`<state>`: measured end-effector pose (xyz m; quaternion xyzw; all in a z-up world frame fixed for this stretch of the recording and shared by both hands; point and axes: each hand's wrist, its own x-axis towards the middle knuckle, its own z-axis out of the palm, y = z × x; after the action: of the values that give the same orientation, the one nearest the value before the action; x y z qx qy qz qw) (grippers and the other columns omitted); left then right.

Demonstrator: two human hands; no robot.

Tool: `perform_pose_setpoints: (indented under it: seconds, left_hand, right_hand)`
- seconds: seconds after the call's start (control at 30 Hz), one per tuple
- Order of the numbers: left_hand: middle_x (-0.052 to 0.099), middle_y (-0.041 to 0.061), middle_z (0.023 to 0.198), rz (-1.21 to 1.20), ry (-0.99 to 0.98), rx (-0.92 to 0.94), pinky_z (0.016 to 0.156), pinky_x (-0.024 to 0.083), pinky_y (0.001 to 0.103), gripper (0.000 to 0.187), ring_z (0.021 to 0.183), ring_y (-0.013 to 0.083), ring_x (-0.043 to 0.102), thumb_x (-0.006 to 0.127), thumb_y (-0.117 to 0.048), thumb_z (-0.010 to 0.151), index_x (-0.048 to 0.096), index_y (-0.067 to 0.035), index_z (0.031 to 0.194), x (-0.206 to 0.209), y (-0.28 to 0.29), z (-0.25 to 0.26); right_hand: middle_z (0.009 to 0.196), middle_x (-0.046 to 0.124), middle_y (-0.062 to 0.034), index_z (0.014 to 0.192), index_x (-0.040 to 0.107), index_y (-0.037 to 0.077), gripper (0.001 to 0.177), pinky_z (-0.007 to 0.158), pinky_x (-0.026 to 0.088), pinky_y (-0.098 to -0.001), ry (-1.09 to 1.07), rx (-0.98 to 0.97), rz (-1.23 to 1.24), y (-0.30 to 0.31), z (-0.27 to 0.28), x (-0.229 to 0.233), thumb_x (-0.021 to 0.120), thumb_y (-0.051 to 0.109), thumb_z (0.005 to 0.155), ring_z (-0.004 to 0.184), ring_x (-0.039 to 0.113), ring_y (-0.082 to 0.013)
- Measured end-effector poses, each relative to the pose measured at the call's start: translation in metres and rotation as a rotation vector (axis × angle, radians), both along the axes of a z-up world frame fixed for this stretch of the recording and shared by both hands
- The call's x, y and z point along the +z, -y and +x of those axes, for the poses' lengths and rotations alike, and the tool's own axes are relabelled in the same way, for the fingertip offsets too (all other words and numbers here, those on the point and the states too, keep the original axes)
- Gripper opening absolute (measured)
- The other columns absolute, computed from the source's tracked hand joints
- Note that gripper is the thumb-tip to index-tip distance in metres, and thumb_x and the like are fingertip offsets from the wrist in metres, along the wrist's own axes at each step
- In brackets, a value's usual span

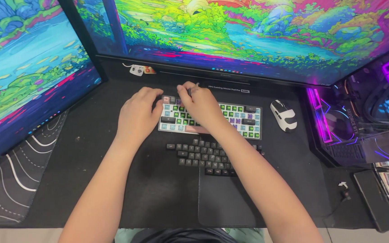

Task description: Disassembling a mechanical keyboard by removing keycaps and switches using specialized puller tools

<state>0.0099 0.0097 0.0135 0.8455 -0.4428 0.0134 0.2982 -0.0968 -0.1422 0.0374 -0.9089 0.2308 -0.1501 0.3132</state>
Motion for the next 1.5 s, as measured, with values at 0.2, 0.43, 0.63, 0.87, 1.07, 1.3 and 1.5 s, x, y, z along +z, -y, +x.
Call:
perform_pose_setpoints:
  seconds: [0.2, 0.43, 0.63, 0.87, 1.07, 1.3, 1.5]
  left_hand:
    - [0.069, 0.007, 0.112, 0.046, -0.005, -0.033, 0.098, 0.051, 0.044, 0.027, 0.111, 0.028, 0.069, 0.06, -0.021, 0.102, 0.071, -0.012, 0.125, -0.005, 0.002, 0.003]
    - [0.07, 0.007, 0.111, 0.054, -0.005, -0.014, 0.098, 0.05, 0.045, 0.026, 0.112, 0.0289, 0.068, 0.059, -0.02, 0.102, 0.071, -0.013, 0.124, -0.008, 0.003, 0.004]
    - [0.07, 0.008, 0.115, 0.007, -0.018, -0.107, 0.102, 0.047, 0.045, 0.029, 0.116, 0.0297, 0.066, 0.062, -0.022, 0.102, 0.071, -0.012, 0.127, -0.007, 0.004, 0.003]
    - [0.074, 0.007, 0.112, -0.13, -0.012, -0.17, 0.106, 0.039, 0.041, 0.029, 0.116, 0.0241, 0.065, 0.068, -0.02, 0.1, 0.072, -0.012, 0.128, -0.015, 0.009, 0.0]
    - [0.077, 0.006, 0.098, -0.213, -0.235, -0.217, 0.1, 0.041, 0.042, 0.02, 0.098, 0.0241, 0.069, 0.074, -0.021, 0.095, 0.074, -0.012, 0.113, 0.001, 0.01, -0.021]
    - [0.079, 0.01, 0.096, -0.212, -0.536, -0.324, 0.086, 0.05, 0.043, 0.023, 0.088, 0.0274, 0.069, 0.075, -0.018, 0.088, 0.071, -0.01, 0.11, 0.013, 0.012, -0.056]
    - [0.078, 0.006, 0.108, -0.138, -0.39, -0.405, 0.098, 0.049, 0.039, 0.027, 0.101, 0.0264, 0.073, 0.07, -0.014, 0.092, 0.07, -0.013, 0.119, 0.016, 0.014, -0.072]
  right_hand:
    - [0.073, 0.072, -0.021, 0.086, 0.069, 0.005, 0.048, 0.08, 0.059, -0.0493, 0.013, -0.021, -0.003, 0.004, 0.013, 0.0, 0.042, 0.039, 0.107, 0.087, 0.073, -0.0409]
    - [0.095, 0.075, -0.0291, 0.111, 0.071, -0.004, 0.051, 0.088, 0.057, -0.0555, -0.101, 0.032, -0.025, -0.012, 0.014, 0.01, 0.042, 0.038, 0.105, 0.102, 0.071, -0.0458]
    - [0.104, 0.074, -0.0296, 0.128, 0.064, -0.01, 0.059, 0.086, 0.059, -0.0504, -0.169, 0.128, -0.134, -0.007, 0.017, 0.0, 0.032, 0.035, 0.109, 0.1, 0.074, -0.042]
    - [0.074, 0.072, -0.0199, 0.096, 0.068, 0.003, 0.051, 0.082, 0.057, -0.0509, 0.06, 0.131, 0.056, 0.014, 0.013, -0.022, 0.038, 0.042, 0.109, 0.088, 0.073, -0.0414]
    - [0.079, 0.072, -0.0171, 0.098, 0.065, 0.013, 0.037, 0.083, 0.058, -0.0518, 0.101, 0.217, -0.076, 0.008, -0.035, 0.0, 0.041, 0.039, 0.111, 0.09, 0.072, -0.0417]
    - [0.104, 0.076, -0.0148, 0.111, 0.072, 0.015, 0.032, 0.093, 0.057, -0.0518, 0.134, 0.093, 0.06, 0.005, -0.085, -0.024, 0.047, 0.035, 0.109, 0.109, 0.07, -0.0405]
    - [0.082, 0.079, -0.0125, 0.094, 0.076, 0.009, 0.029, 0.068, 0.059, -0.0333, 0.184, -0.218, 0.515, -0.002, -0.103, -0.021, 0.058, 0.03, 0.104, 0.078, 0.077, -0.0242]
